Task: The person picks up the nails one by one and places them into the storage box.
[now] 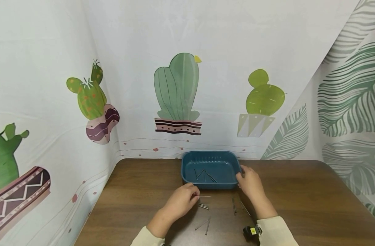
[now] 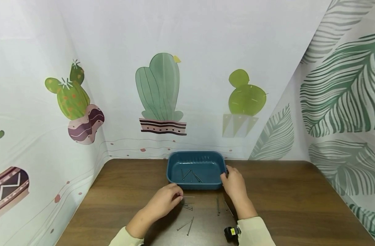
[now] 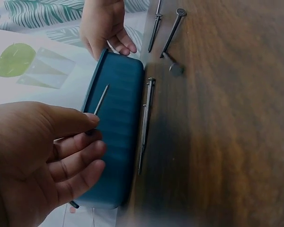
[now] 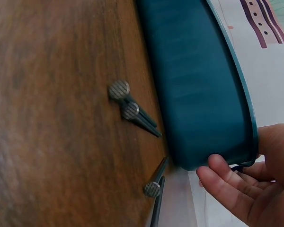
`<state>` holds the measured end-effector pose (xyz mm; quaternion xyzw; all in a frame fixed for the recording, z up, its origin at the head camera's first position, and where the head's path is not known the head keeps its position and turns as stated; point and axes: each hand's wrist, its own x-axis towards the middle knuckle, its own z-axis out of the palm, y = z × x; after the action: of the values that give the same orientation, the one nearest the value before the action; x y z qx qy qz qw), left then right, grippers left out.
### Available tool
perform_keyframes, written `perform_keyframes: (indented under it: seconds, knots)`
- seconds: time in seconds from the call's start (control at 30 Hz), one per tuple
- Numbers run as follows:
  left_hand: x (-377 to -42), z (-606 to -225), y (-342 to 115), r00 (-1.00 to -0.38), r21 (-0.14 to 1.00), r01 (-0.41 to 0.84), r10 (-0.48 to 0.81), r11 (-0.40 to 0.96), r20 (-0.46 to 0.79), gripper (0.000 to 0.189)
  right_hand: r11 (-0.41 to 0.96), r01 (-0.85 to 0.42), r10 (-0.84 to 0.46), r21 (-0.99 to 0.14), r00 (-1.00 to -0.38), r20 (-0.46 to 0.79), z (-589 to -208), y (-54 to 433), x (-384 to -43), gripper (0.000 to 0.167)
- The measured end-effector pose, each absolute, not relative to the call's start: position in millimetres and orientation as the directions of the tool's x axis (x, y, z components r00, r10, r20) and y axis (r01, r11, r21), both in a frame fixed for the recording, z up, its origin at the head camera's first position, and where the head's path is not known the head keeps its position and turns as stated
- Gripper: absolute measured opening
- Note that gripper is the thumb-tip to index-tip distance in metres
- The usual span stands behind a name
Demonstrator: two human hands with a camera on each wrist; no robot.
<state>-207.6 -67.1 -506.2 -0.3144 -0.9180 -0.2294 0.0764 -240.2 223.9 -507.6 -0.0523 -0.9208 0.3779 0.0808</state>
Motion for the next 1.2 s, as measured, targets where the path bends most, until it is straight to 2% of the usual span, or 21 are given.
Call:
perform_keyframes:
  seconds: [0.4, 0.67, 1.2]
  knots:
    - [-205.4, -497.4, -66.1, -0.783, 0.394, 0.622, 0.524, 0.677, 0.335, 0.005, 0.705, 0.042, 0.162, -0.707, -0.981, 0.103, -507.8, 223.5, -239.9, 0.052]
    - [-209.5, -491.6, -68.4, -0.756, 0.385, 0.648, 0.497, 0.657, 0.425, 0.003, 0.705, 0.043, 0.162, -0.708, -0.981, 0.102, -507.7, 223.2, -239.1, 0.052]
    - [-224.7, -482.5, -71.7, -0.777, 0.423, 0.619, 0.436, 0.661, 0.455, 0.005, 0.703, 0.052, 0.169, -0.709, -0.981, 0.095, -506.3, 222.1, -238.4, 0.052]
